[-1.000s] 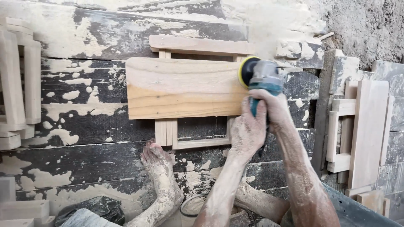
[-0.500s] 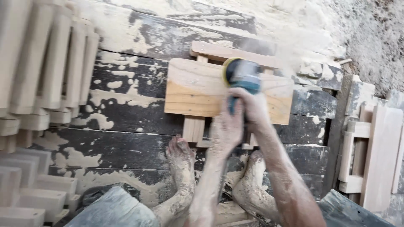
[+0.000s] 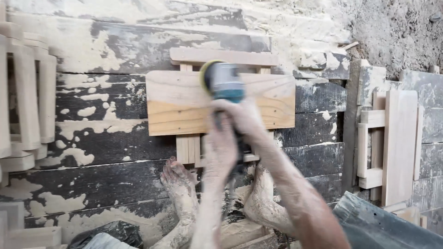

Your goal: A person uses a handheld power sander to smooth the surfaces and edges of a wooden component while sitting on the floor of a workshop.

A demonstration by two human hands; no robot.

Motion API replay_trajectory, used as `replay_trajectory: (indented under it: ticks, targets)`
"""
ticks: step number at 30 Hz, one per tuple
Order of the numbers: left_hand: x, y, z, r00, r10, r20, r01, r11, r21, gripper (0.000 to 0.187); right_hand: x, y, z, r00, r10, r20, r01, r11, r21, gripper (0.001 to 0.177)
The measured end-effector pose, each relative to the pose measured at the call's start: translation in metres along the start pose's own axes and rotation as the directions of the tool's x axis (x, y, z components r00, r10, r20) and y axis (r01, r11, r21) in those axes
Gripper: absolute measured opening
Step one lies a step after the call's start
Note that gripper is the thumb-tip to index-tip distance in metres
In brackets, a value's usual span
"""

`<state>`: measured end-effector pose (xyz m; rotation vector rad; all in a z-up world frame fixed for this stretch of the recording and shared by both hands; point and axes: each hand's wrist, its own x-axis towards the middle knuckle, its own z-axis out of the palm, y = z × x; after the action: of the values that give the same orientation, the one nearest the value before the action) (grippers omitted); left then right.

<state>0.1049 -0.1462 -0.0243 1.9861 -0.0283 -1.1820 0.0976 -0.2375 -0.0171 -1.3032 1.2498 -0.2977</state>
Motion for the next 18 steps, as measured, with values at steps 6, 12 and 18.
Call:
replay_trajectory:
  ticks: [6, 12, 18]
  targets:
    - [-0.001, 0.027, 0.091, 0.986, 0.029, 0.166, -0.026, 0.999, -0.021, 0.068, 0.047, 0.056, -0.134, 0.963, 0.111, -0.246, -0.084, 0.989, 0.118, 0.02]
    - [-0.011, 0.036, 0.08, 0.998, 0.012, 0.069, -0.01, 1.0, -0.021, 0.066, 0.06, 0.11, -0.172, 0.916, 0.142, -0.374, -0.104, 0.987, 0.119, 0.131]
    - [-0.012, -0.016, -0.041, 0.999, -0.019, -0.034, 0.019, 1.0, 0.016, 0.064, -0.011, 0.025, 0.016, 0.995, 0.06, -0.078, -0.061, 0.998, -0.011, 0.035]
